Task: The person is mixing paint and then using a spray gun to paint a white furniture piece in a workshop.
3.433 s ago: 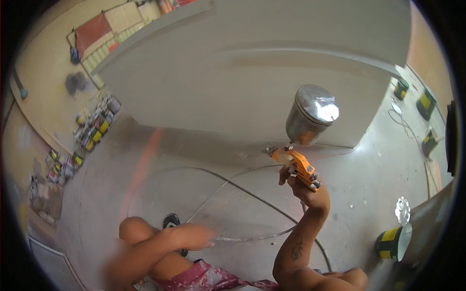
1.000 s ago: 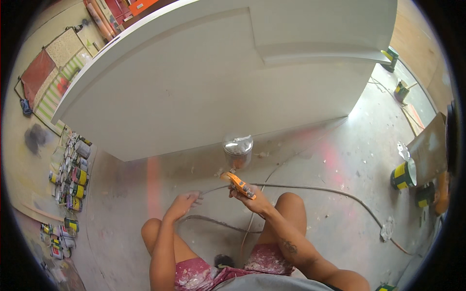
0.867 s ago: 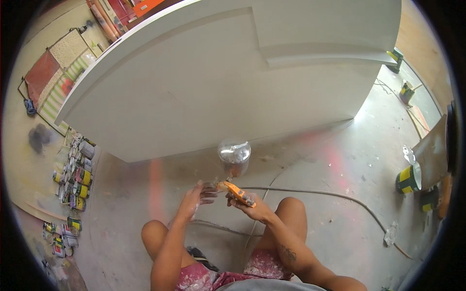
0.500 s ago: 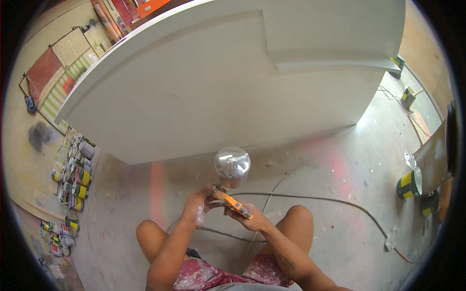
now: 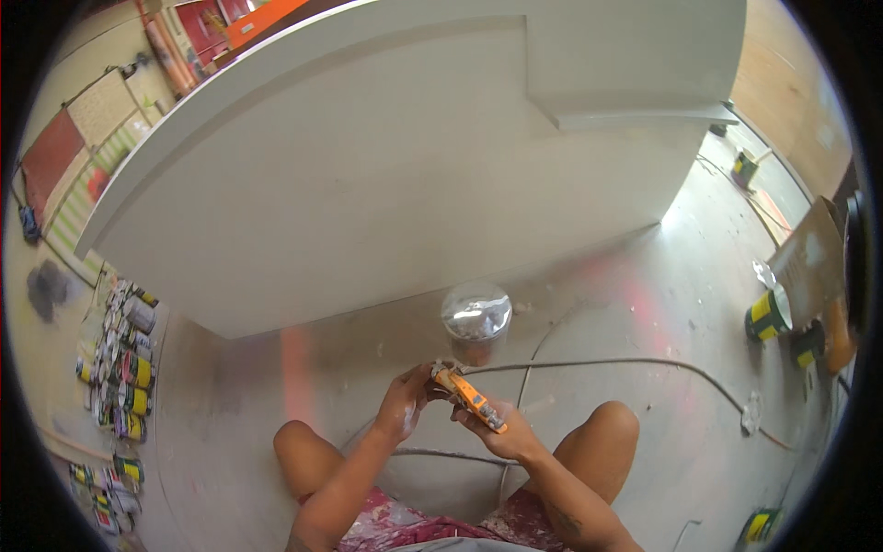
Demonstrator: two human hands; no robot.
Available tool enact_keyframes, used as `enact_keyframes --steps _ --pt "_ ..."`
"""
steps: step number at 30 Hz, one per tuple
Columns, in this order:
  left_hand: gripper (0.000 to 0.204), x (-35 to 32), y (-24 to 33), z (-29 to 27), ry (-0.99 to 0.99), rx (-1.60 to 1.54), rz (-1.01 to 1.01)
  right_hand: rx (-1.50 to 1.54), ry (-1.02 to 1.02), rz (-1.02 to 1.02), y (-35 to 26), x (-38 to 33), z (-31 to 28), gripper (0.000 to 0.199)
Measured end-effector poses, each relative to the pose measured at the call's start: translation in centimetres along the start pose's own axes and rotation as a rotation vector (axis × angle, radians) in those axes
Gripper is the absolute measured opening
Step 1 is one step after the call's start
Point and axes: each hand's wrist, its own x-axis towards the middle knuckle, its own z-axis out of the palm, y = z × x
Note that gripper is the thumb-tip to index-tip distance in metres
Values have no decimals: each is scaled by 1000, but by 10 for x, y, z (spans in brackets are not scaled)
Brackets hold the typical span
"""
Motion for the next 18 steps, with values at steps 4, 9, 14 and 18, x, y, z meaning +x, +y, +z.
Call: enact_keyframes --steps 4,9,14,18 --pt "43 -15 -12 -18 15 -65 -20 -76 10 111 0 -9 20 30" --pt "46 -23 -33 -32 61 -102 -28 -90 -32 118 6 -8 28 31" --pt "51 -25 -115 -97 -143 349 -130 48 -77 143 2 -2 29 33" --pt "59 -33 -183 -123 -485 1536 -147 11 -15 75 -3 -4 13 31"
